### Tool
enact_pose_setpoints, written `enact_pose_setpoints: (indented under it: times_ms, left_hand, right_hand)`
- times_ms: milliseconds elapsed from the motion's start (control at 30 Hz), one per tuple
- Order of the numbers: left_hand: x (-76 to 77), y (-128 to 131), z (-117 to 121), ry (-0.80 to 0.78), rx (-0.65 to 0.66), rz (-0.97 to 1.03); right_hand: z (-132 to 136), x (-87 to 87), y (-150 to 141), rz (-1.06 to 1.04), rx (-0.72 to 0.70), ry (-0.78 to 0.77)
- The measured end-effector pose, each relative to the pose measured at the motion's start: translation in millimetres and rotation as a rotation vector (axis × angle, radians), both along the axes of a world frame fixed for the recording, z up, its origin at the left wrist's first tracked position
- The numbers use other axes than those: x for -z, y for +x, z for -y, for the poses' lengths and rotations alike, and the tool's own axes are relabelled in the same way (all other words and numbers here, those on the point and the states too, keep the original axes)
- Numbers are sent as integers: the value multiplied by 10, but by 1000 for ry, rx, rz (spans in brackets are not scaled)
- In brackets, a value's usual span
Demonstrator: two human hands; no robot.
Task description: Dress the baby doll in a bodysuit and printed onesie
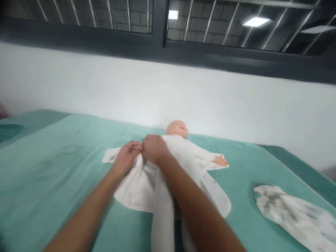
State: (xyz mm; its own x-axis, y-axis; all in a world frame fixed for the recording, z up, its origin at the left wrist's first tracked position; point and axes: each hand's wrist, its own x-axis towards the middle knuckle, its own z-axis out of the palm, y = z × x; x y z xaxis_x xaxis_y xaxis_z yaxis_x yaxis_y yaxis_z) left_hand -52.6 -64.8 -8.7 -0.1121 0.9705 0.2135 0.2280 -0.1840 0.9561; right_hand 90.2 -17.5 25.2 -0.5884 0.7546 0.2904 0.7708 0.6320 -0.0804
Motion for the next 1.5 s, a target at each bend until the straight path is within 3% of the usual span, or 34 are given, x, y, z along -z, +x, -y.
enact_pose_setpoints:
  times_ms: [67, 133, 200, 233, 300, 367, 500, 700, 900, 1000, 1067, 1167, 1233, 1300, 1400, 1500]
  left_hand:
    - [11, -31, 2, -40, -86, -30]
    - [38, -73, 0, -99, -170, -126]
    - [76, -91, 2, -140, -212, -280]
    - [94, -86, 5, -145, -215, -360]
    - [122, -50, 12, -117, -194, -463]
    - [126, 8, 9, -69, -172, -479]
    - [54, 127, -51, -24, -169, -404]
    - [-182, 272, -184, 27, -187, -366]
    - [-277, 561, -309, 149, -55, -404]
    - [-321, 557, -231, 105, -13, -385]
    - [-445, 451, -81, -27, 81, -268]
    - [-758, 237, 223, -213, 290, -147]
    - [-954, 127, 392, -213, 439, -42]
    - [-1053, 67, 470, -165, 489, 52]
    - [-956, 56, 392, -134, 301, -31]
    - [-665, 114, 193, -164, 119, -240]
  right_hand:
    - [-4, -88, 273, -241, 104, -22]
    - [-29, -166, 657, -420, 370, -4]
    - [-81, -186, 1039, -431, 624, -36]
    - [-116, -167, 1196, -403, 685, -108]
    - [-195, -89, 1410, -370, 663, -278]
    - [-269, -2, 1502, -369, 556, -425]
    - [-331, 50, 1541, -426, 426, -553]
    - [-231, -88, 1471, -520, 326, -509]
    - [-125, -116, 1104, -266, 271, -409]
    - [-122, -74, 1039, -290, 276, -410]
    - [-138, -44, 1055, -324, 277, -432]
    - [-165, -5, 1091, -364, 291, -453]
    - [-178, 13, 1099, -391, 298, -463]
    - [-184, 26, 1096, -411, 301, -466]
    - [-187, 38, 1089, -423, 304, -465]
    - [-189, 47, 1088, -415, 317, -455]
